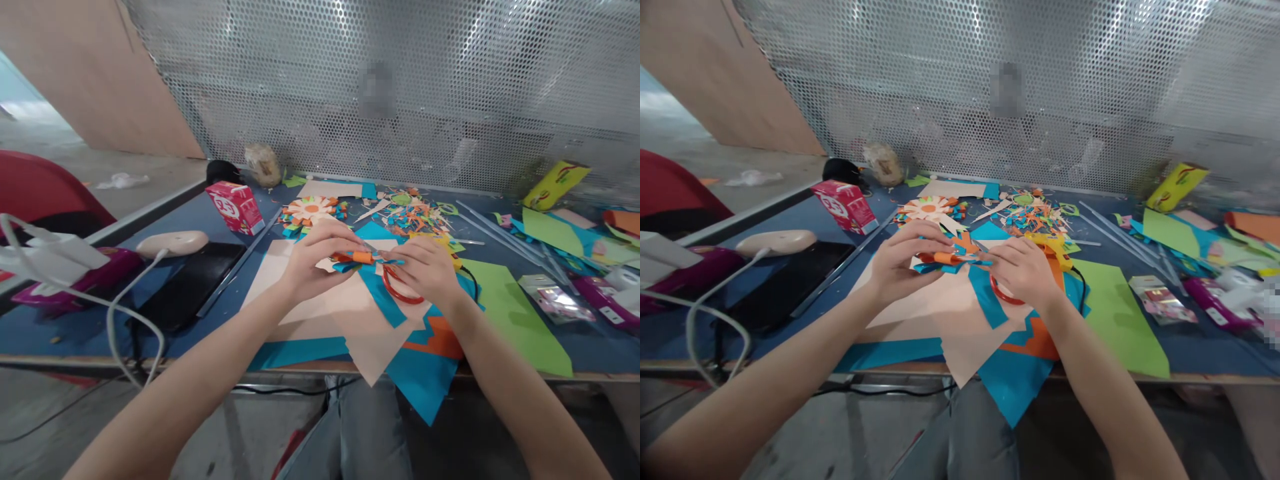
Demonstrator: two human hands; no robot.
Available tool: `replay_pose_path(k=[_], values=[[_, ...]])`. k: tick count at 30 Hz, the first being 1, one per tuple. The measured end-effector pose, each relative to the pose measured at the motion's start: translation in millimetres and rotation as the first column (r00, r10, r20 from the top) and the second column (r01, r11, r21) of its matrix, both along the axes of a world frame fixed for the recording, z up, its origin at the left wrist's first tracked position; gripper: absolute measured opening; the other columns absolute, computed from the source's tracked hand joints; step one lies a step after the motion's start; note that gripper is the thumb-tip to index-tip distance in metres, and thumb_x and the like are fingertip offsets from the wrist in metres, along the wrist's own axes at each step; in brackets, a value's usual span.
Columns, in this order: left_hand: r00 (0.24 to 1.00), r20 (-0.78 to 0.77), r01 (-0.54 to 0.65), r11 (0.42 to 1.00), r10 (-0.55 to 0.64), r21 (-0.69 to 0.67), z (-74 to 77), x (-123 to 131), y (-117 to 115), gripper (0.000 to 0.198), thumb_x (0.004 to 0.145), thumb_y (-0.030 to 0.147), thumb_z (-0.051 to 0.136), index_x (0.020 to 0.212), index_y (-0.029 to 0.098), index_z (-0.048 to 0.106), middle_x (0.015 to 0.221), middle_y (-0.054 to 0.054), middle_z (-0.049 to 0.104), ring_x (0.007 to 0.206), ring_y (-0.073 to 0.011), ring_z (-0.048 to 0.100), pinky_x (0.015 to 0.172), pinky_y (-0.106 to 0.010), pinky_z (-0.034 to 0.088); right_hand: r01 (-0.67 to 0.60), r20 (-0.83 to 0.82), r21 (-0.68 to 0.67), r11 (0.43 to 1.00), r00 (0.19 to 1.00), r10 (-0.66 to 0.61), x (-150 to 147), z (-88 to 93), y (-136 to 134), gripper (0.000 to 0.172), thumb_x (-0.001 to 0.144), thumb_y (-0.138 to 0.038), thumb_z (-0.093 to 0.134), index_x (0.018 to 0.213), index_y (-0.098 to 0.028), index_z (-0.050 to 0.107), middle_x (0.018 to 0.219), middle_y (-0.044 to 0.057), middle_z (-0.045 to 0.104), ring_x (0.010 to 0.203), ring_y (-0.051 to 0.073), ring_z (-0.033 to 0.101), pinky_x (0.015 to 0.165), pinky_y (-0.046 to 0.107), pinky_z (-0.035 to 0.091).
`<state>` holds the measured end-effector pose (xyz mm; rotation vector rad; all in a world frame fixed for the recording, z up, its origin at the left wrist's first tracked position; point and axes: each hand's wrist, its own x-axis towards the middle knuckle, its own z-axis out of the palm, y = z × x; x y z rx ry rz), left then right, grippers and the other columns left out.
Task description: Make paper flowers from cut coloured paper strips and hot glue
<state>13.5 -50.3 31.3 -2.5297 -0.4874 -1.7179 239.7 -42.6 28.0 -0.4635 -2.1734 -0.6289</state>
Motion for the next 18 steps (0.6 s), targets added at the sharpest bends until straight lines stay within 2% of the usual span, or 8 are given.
replay_pose_path(k=[4, 9, 13, 18], values=[[1.000, -0.005, 0.007, 1.000, -0.007, -0.003, 0.4, 0.4, 0.4, 0.007, 0.076, 0.020, 0.061, 0.082, 0.022, 0.064, 0.086, -0.006, 0.066, 0.084, -0.0168, 0.060, 0.075, -0.033, 0.050, -0.010, 0.009, 0.049, 0.999, 1.000, 0.010, -1.0, 1.7, -0.9, 0.012, 0.085, -0.018, 0.054, 0.087, -0.019, 0.066, 0.076, 0.000, 0.070, 0.072, 0.013, 0.059, 0.065, 0.027, 0.047], [0.999, 0.034, 0.039, 0.998, -0.040, 0.041, 1.5, 0.6, 0.9, 0.009, 0.074, 0.018, 0.063, 0.081, 0.022, 0.065, 0.083, -0.006, 0.065, 0.080, -0.0157, 0.059, 0.073, -0.032, 0.050, -0.007, 0.015, 0.050, 0.999, 1.000, 0.006, -0.8, -1.8, 0.4, 0.011, 0.084, -0.019, 0.056, 0.089, -0.021, 0.066, 0.078, -0.001, 0.070, 0.073, 0.012, 0.058, 0.066, 0.027, 0.046], [1.000, 0.027, 0.013, 1.000, -0.013, 0.020, 1.6, 0.0, 0.6, 0.005, 0.074, 0.021, 0.064, 0.079, 0.022, 0.065, 0.083, -0.006, 0.065, 0.079, -0.0157, 0.059, 0.071, -0.032, 0.051, -0.021, 0.040, 0.052, 0.998, 0.999, 0.019, 0.2, -2.3, 0.4, 0.012, 0.083, -0.016, 0.057, 0.091, -0.019, 0.065, 0.079, 0.000, 0.070, 0.075, 0.013, 0.059, 0.068, 0.027, 0.047], [1.000, 0.015, 0.019, 1.000, -0.019, -0.011, 2.2, 0.3, -1.1, 0.012, 0.072, 0.018, 0.065, 0.083, 0.021, 0.065, 0.085, -0.007, 0.066, 0.082, -0.0160, 0.060, 0.073, -0.032, 0.051, -0.047, 0.010, 0.009, 0.999, 0.999, 0.047, -1.5, -2.1, 1.9, 0.011, 0.085, -0.019, 0.054, 0.082, -0.020, 0.065, 0.077, 0.001, 0.069, 0.072, 0.013, 0.060, 0.068, 0.027, 0.048]])
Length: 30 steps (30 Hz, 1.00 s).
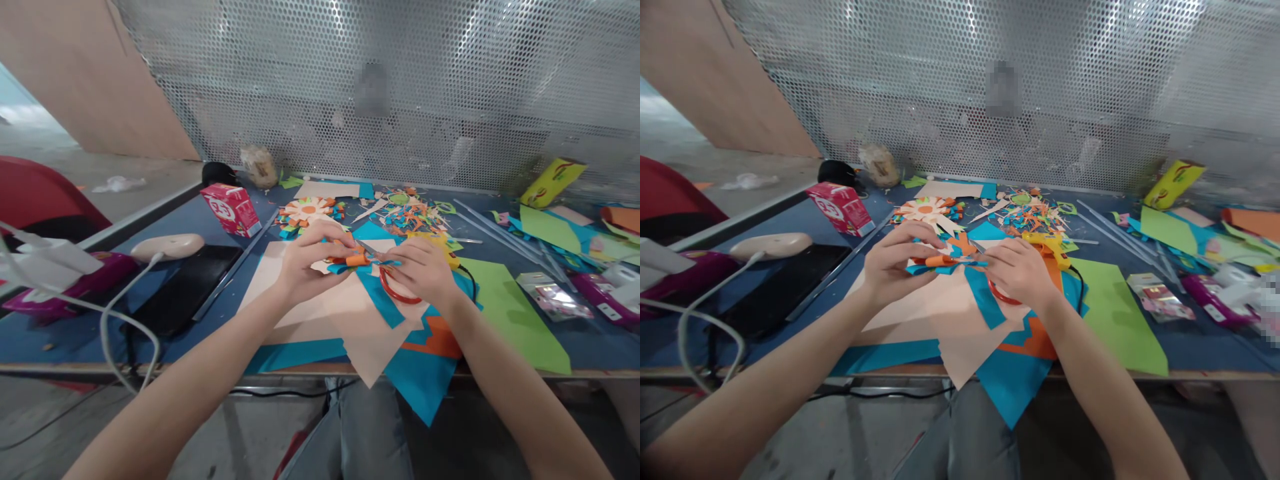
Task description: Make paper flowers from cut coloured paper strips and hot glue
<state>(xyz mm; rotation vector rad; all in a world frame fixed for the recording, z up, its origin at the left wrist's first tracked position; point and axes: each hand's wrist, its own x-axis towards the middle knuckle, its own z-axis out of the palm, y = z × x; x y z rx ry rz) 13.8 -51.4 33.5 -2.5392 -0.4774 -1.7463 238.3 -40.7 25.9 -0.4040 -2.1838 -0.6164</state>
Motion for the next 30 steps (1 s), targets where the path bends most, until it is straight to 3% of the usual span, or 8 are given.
replay_pose_path(k=[4, 9, 15, 22, 25, 30], values=[[1.000, 0.000, 0.004, 0.995, -0.004, -0.104, -0.2, 1.7, -1.2, 0.022, 0.070, 0.018, 0.070, 0.091, 0.020, 0.065, 0.090, -0.007, 0.068, 0.086, -0.0166, 0.061, 0.077, -0.031, 0.051, -0.037, -0.040, -0.124, 0.992, 0.999, 0.032, -4.6, -1.5, 0.3, 0.016, 0.085, -0.021, 0.053, 0.071, -0.018, 0.061, 0.072, 0.004, 0.067, 0.069, 0.013, 0.058, 0.066, 0.026, 0.048], [0.999, 0.029, -0.025, 0.954, 0.036, -0.297, -2.4, 3.6, -1.7, 0.007, 0.071, 0.022, 0.067, 0.077, 0.017, 0.066, 0.085, -0.008, 0.067, 0.079, -0.0161, 0.063, 0.072, -0.029, 0.051, -0.116, -0.094, -0.335, 0.935, 0.992, 0.089, -11.0, -5.7, -1.9, 0.026, 0.086, -0.023, 0.053, 0.060, -0.019, 0.052, 0.055, 0.000, 0.054, 0.055, 0.010, 0.048, 0.049, 0.021, 0.037], [0.989, 0.084, -0.051, 0.813, 0.122, -0.580, -3.6, 6.6, 0.2, 0.017, 0.070, 0.028, 0.065, 0.058, 0.017, 0.062, 0.083, -0.006, 0.065, 0.076, -0.0154, 0.061, 0.070, -0.027, 0.049, -0.121, -0.138, -0.589, 0.799, 0.989, 0.048, -13.4, -8.9, -4.2, 0.039, 0.083, -0.030, 0.057, 0.053, -0.019, 0.035, 0.050, -0.005, 0.038, 0.050, 0.007, 0.037, 0.047, 0.020, 0.029], [0.977, 0.122, -0.018, 0.635, 0.176, -0.772, -6.1, 8.2, 3.7, 0.028, 0.062, 0.037, 0.070, 0.051, 0.015, 0.056, 0.089, -0.006, 0.065, 0.069, -0.0141, 0.057, 0.060, -0.024, 0.046, -0.086, -0.138, -0.730, 0.678, 0.990, -0.022, -14.1, -10.1, -5.5, 0.042, 0.081, -0.035, 0.057, 0.054, -0.019, 0.030, 0.052, -0.006, 0.033, 0.047, 0.006, 0.030, 0.047, 0.021, 0.024], [0.978, 0.147, 0.021, 0.630, 0.149, -0.777, -4.7, 8.6, 3.0, 0.025, 0.061, 0.037, 0.070, 0.056, 0.015, 0.060, 0.086, -0.005, 0.065, 0.062, -0.0122, 0.055, 0.053, -0.022, 0.043, -0.100, -0.146, -0.752, 0.652, 0.989, -0.017, -13.3, -9.2, -5.6, 0.042, 0.080, -0.035, 0.058, 0.053, -0.019, 0.030, 0.052, -0.006, 0.032, 0.048, 0.006, 0.030, 0.047, 0.021, 0.024], [0.982, 0.149, 0.034, 0.682, 0.111, -0.731, -4.0, 8.3, 3.2, 0.024, 0.062, 0.035, 0.071, 0.053, 0.016, 0.060, 0.082, -0.005, 0.065, 0.061, -0.0130, 0.055, 0.053, -0.023, 0.043, -0.066, -0.124, -0.799, 0.598, 0.991, -0.056, -11.3, -8.7, -5.0, 0.044, 0.080, -0.036, 0.057, 0.053, -0.019, 0.028, 0.052, -0.006, 0.033, 0.049, 0.006, 0.029, 0.048, 0.022, 0.024]])
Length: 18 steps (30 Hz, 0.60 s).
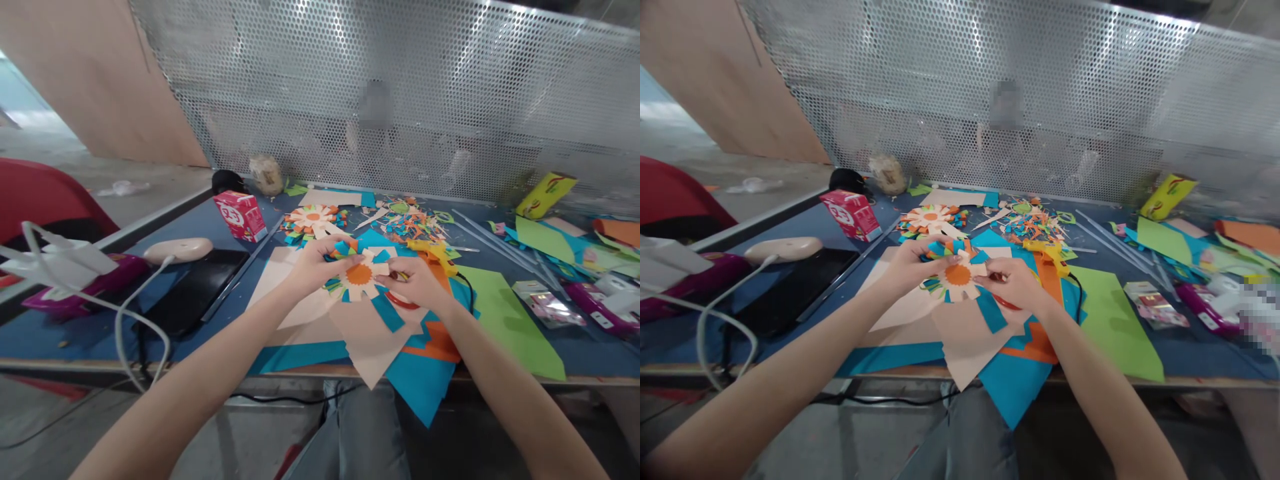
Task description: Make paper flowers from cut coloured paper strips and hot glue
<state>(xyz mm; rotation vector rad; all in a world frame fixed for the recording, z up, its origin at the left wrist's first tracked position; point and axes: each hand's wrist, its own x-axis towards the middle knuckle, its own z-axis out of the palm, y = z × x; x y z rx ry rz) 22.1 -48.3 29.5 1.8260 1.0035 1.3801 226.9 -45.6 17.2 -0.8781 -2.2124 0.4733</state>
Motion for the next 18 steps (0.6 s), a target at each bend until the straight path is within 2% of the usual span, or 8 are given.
replay_pose_path(k=[10, 14, 16, 18], values=[[0.999, 0.013, 0.045, 0.999, -0.046, 0.006, 0.5, -0.5, 0.0, 0.028, 0.064, 0.035, 0.071, 0.049, 0.016, 0.057, 0.077, -0.005, 0.063, 0.060, -0.0122, 0.054, 0.053, -0.024, 0.041, -0.027, -0.015, -0.048, 0.998, 1.000, 0.026, 1.5, -1.7, 0.2, 0.045, 0.080, -0.039, 0.055, 0.052, -0.019, 0.027, 0.053, -0.006, 0.032, 0.050, 0.006, 0.028, 0.049, 0.022, 0.025], [0.997, 0.045, 0.071, 0.996, -0.069, -0.047, 0.1, 0.1, 0.0, 0.030, 0.062, 0.038, 0.073, 0.049, 0.015, 0.059, 0.078, -0.004, 0.063, 0.060, -0.0117, 0.054, 0.055, -0.024, 0.042, -0.020, -0.017, -0.080, 0.997, 1.000, 0.018, 1.0, -1.1, 0.2, 0.046, 0.079, -0.042, 0.056, 0.051, -0.019, 0.028, 0.053, -0.006, 0.033, 0.051, 0.007, 0.029, 0.049, 0.022, 0.026], [0.990, 0.123, 0.082, 0.989, -0.067, -0.121, -1.4, -0.2, 3.4, 0.027, 0.063, 0.043, 0.072, 0.060, 0.017, 0.066, 0.078, -0.004, 0.065, 0.063, -0.0127, 0.056, 0.056, -0.023, 0.044, 0.003, -0.022, -0.111, 0.994, 1.000, -0.005, 0.9, 0.0, 0.6, 0.046, 0.078, -0.045, 0.056, 0.050, -0.019, 0.030, 0.053, -0.005, 0.033, 0.052, 0.007, 0.030, 0.049, 0.022, 0.027], [0.952, 0.303, 0.101, 0.972, -0.033, -0.211, -3.0, -1.1, 9.4, 0.033, 0.067, 0.050, 0.066, 0.075, 0.018, 0.071, 0.077, -0.003, 0.067, 0.068, -0.0142, 0.059, 0.059, -0.023, 0.046, 0.041, -0.040, -0.147, 0.988, 0.998, -0.047, 1.3, 1.1, 1.6, 0.047, 0.076, -0.049, 0.056, 0.049, -0.019, 0.031, 0.052, -0.004, 0.033, 0.052, 0.008, 0.031, 0.049, 0.023, 0.028]])
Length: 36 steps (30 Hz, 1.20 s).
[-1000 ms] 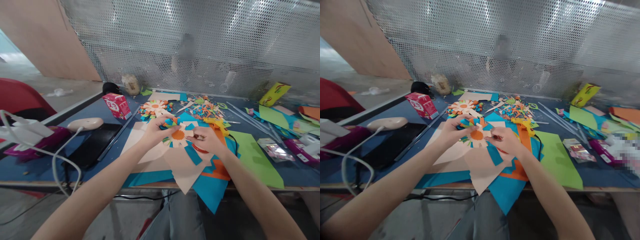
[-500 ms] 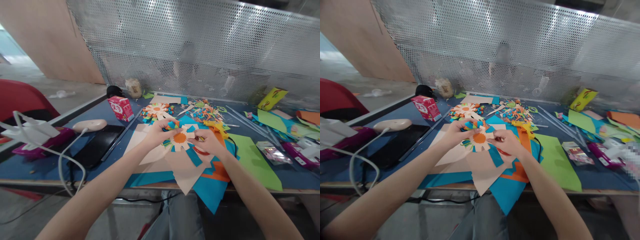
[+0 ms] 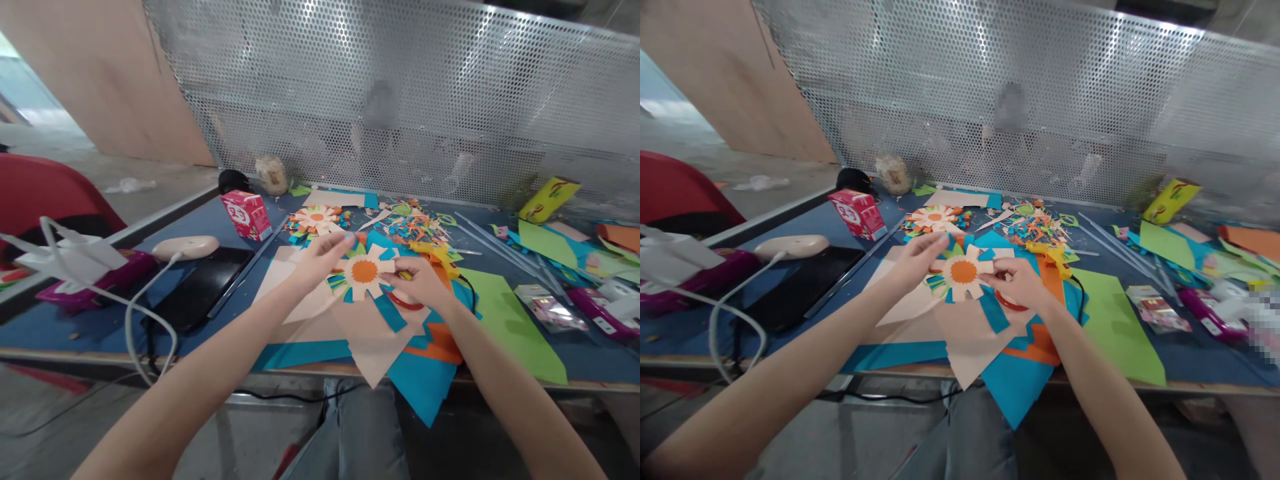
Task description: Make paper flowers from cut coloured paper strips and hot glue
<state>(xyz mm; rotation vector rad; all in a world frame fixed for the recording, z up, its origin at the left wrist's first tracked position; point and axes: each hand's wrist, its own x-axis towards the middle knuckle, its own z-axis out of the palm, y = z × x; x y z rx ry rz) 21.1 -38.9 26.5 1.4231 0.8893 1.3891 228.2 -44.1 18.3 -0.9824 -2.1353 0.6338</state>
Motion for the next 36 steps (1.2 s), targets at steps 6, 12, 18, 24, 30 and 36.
replay_pose_path(k=[6, 12, 18, 24, 30, 36], values=[[0.889, 0.441, -0.082, 0.990, 0.123, -0.111, -0.1, -7.0, 14.9, 0.031, 0.053, 0.031, 0.080, 0.079, 0.018, 0.071, 0.075, -0.001, 0.068, 0.068, -0.0091, 0.060, 0.059, -0.019, 0.046, 0.103, -0.117, -0.073, 0.992, 0.987, -0.111, 3.1, -0.7, 6.5, 0.049, 0.072, -0.050, 0.057, 0.051, -0.021, 0.025, 0.053, -0.005, 0.024, 0.051, 0.007, 0.026, 0.046, 0.023, 0.024], [0.854, 0.504, -0.103, 0.992, 0.127, -0.077, 2.2, -9.6, 13.6, 0.027, 0.049, 0.024, 0.082, 0.073, 0.018, 0.070, 0.069, 0.001, 0.068, 0.062, -0.0075, 0.060, 0.059, -0.020, 0.049, 0.251, -0.148, -0.078, 0.965, 0.954, -0.260, 6.7, -5.4, 17.1, 0.049, 0.072, -0.044, 0.058, 0.052, -0.021, 0.019, 0.053, -0.007, 0.015, 0.048, 0.006, 0.016, 0.044, 0.024, 0.015], [0.836, 0.534, -0.070, 0.990, 0.123, -0.120, 5.2, -7.6, 12.3, 0.031, 0.045, 0.019, 0.083, 0.074, 0.018, 0.070, 0.070, 0.000, 0.069, 0.067, -0.0102, 0.064, 0.059, -0.019, 0.050, 0.261, -0.132, -0.126, 0.957, 0.952, -0.277, 6.8, -5.3, 17.5, 0.049, 0.073, -0.045, 0.057, 0.054, -0.021, 0.019, 0.054, -0.007, 0.014, 0.047, 0.006, 0.017, 0.044, 0.024, 0.015], [0.853, 0.513, -0.043, 0.993, 0.094, -0.111, 3.0, -7.4, 11.9, 0.031, 0.048, 0.017, 0.082, 0.077, 0.017, 0.070, 0.072, -0.001, 0.070, 0.073, -0.0113, 0.066, 0.065, -0.020, 0.051, 0.133, -0.008, -0.112, 0.985, 0.991, -0.135, 4.7, -3.5, 11.0, 0.049, 0.075, -0.046, 0.055, 0.054, -0.021, 0.018, 0.055, -0.007, 0.016, 0.049, 0.006, 0.018, 0.045, 0.023, 0.017], [0.874, 0.485, -0.023, 0.999, 0.039, -0.039, -2.0, -6.6, 15.7, 0.037, 0.045, 0.009, 0.080, 0.079, 0.019, 0.071, 0.077, 0.000, 0.070, 0.072, -0.0094, 0.064, 0.072, -0.021, 0.051, 0.011, 0.200, 0.054, 0.998, 0.980, -0.021, 3.3, -14.1, 10.8, 0.045, 0.082, -0.043, 0.050, 0.052, -0.020, 0.025, 0.052, -0.006, 0.027, 0.048, 0.007, 0.029, 0.046, 0.023, 0.024], [0.884, 0.468, 0.002, 0.998, 0.026, -0.060, -3.3, -5.2, 14.0, 0.035, 0.046, 0.014, 0.083, 0.079, 0.019, 0.071, 0.077, -0.002, 0.070, 0.072, -0.0100, 0.064, 0.066, -0.019, 0.052, 0.059, 0.234, 0.428, 0.902, 0.957, -0.174, 7.0, -10.3, 12.7, 0.025, 0.084, -0.037, 0.050, 0.068, -0.019, 0.055, 0.072, 0.004, 0.062, 0.073, 0.017, 0.054, 0.070, 0.030, 0.041]])
